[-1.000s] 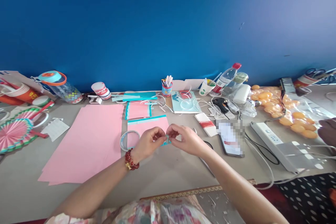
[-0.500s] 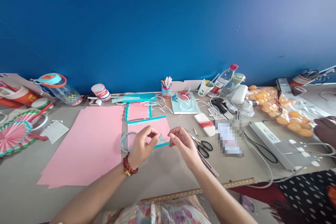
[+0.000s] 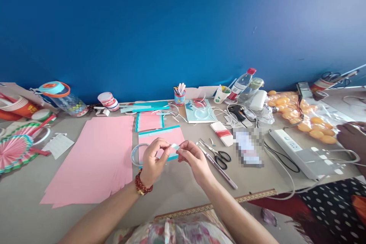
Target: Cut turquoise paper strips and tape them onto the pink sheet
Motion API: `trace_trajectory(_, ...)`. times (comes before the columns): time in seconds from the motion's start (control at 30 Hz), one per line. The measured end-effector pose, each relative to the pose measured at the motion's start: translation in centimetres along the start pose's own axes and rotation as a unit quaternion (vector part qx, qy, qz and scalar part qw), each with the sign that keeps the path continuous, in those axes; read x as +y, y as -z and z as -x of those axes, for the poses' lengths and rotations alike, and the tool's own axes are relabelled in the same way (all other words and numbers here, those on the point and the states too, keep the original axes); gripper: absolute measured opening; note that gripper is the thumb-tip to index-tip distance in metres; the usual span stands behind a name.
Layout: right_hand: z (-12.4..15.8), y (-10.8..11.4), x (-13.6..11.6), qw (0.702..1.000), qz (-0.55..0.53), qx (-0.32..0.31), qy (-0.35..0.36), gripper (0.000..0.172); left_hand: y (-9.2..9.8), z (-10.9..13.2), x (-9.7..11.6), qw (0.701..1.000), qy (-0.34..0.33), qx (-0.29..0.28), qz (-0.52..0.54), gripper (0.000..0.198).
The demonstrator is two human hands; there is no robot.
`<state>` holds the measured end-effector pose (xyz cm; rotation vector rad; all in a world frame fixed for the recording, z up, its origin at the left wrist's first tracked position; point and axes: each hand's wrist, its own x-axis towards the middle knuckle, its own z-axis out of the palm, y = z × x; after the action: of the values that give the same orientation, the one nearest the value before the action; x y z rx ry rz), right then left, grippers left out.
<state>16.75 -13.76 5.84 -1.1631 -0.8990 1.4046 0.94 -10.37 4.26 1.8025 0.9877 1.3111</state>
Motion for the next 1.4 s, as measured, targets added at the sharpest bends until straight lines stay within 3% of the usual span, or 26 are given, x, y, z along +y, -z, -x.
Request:
trace_trajectory(0.17, -0.4, -0.1, 0.5, 1.0, 0.02, 0.008, 0.02, 0.028, 0.1, 0.4, -0.3, 1.0, -0.007, 0.008, -0.011, 0.011)
trace_trajectory(0.43, -0.9, 0.6, 0.1, 0.999, 0.034, 0.004, 0.036, 0.015, 0.0, 0.0, -0.5, 0.998, 0.042, 0.023, 0.028, 0.009)
trace_trajectory(0.7, -0.9, -0.2, 0.6, 0.997, 0.052, 0.019, 0.051, 0.028, -0.1, -0.1, -0.6, 0.997, -0.04, 0.043, -0.054, 0.007)
trace_trajectory(0.87, -1.4, 0.1, 0.8, 0.996, 0.063, 0.027, 0.049, 0.023, -0.3, -0.1, -0.6, 0.999, -0.002, 0.042, -0.022, 0.008)
trace_trajectory(1.03, -2.8, 1.8, -0.3, 0.988, 0.135, 0.022, 0.078, 0.018, 0.2, -0.5, -0.3, 0.993, 0.094, -0.012, 0.07, 0.014)
trace_trajectory(1.17, -4.8, 3.5, -1.4, 0.965, 0.243, -0.015, 0.096, 0.014, 1.1, -1.8, -0.4, 0.983, 0.154, -0.052, 0.087, 0.02)
trace_trajectory(1.4, -6.6, 3.7, -2.2, 0.91, 0.39, -0.027, 0.14, 0.006, -0.4, -4.8, -1.3, 0.984, 0.137, -0.114, -0.022, 0.042)
